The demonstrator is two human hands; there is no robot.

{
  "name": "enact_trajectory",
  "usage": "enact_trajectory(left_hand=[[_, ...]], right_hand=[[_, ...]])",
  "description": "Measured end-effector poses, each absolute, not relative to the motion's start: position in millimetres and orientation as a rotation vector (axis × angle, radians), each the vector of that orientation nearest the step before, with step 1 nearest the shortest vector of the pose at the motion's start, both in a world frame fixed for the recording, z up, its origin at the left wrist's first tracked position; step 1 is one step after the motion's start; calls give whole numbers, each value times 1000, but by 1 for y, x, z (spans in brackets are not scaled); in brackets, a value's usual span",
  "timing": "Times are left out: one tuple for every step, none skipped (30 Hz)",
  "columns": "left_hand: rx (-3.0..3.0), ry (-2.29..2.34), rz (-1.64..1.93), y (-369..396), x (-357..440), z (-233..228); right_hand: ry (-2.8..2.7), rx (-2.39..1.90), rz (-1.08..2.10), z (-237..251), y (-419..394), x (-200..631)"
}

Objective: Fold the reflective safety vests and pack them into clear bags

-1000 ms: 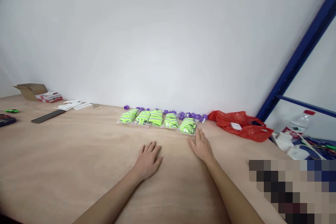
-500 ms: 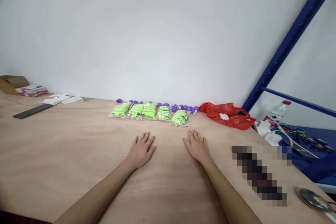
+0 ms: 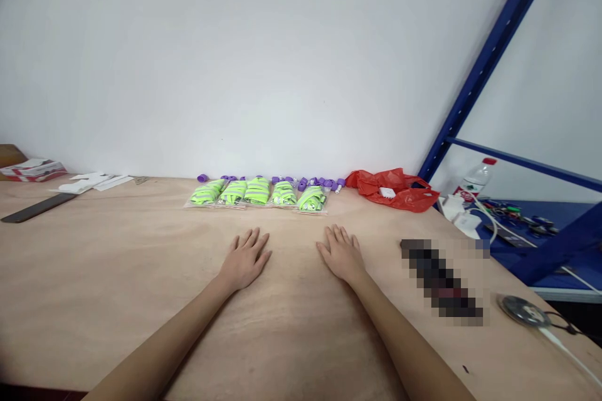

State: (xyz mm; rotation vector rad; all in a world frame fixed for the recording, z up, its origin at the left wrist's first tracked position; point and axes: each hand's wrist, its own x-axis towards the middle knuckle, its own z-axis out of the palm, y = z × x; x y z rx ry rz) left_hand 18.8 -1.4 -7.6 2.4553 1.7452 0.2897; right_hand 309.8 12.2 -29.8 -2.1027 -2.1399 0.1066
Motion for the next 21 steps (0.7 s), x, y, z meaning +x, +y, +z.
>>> enact_trajectory(left_hand=[[2457,1746,290,-1,19,-8],[2457,1748,290,-1,19,-8],[2457,1749,287,-1,19,-8],[2456,1750,283,-1,19,-8],[2455,1750,280,-1,19,-8],[2454,1750,279,-1,18,-8],[2454,1749,282,-1,18,-8],[2455,1747,288,-1,18,-9],[2457,1744,295,-1,18,-9],[2459,1743,302,-1,18,-9],[2461,1744,306,0,18,-9],[2462,1744,306,0,18,-10],[2463,1745,304,0,19,-10],[2462,1745,302,0,19,-10],[2460,1743,301,0,19,-10],[2456,1741,303,0,19,-9],[2450,1738,311,0,19,-8],[2444,1729,323,-1,19,-7],[2441,1712,341,-1,19,-6],[2445,1681,366,-1,19,-4],[2457,1639,398,-2,20,-2]], right_hand=[[-2138,-2105,105,-30,12,310],[-2136,-2108,101,-30,12,309],[-2135,-2114,97,-29,12,309],[-2135,-2121,94,-28,12,308],[-2135,-2128,93,-27,11,308],[-2135,-2133,95,-26,11,307],[-2133,-2136,101,-25,11,306],[-2131,-2134,106,-24,10,306],[-2128,-2127,106,-24,10,306],[-2125,-2119,105,-24,11,306],[-2120,-2112,98,-24,11,307],[-2115,-2107,88,-25,11,308],[-2112,-2101,71,-26,11,308],[-2112,-2091,42,-26,12,309],[-2115,-2075,4,-26,12,310],[-2121,-2054,-39,-26,13,310],[-2127,-2029,-84,-25,14,310],[-2133,-2006,-124,-23,16,309],[-2140,-1986,-158,-20,19,308],[-2150,-1969,-186,-17,23,306],[-2167,-1951,-208,-13,28,304]])
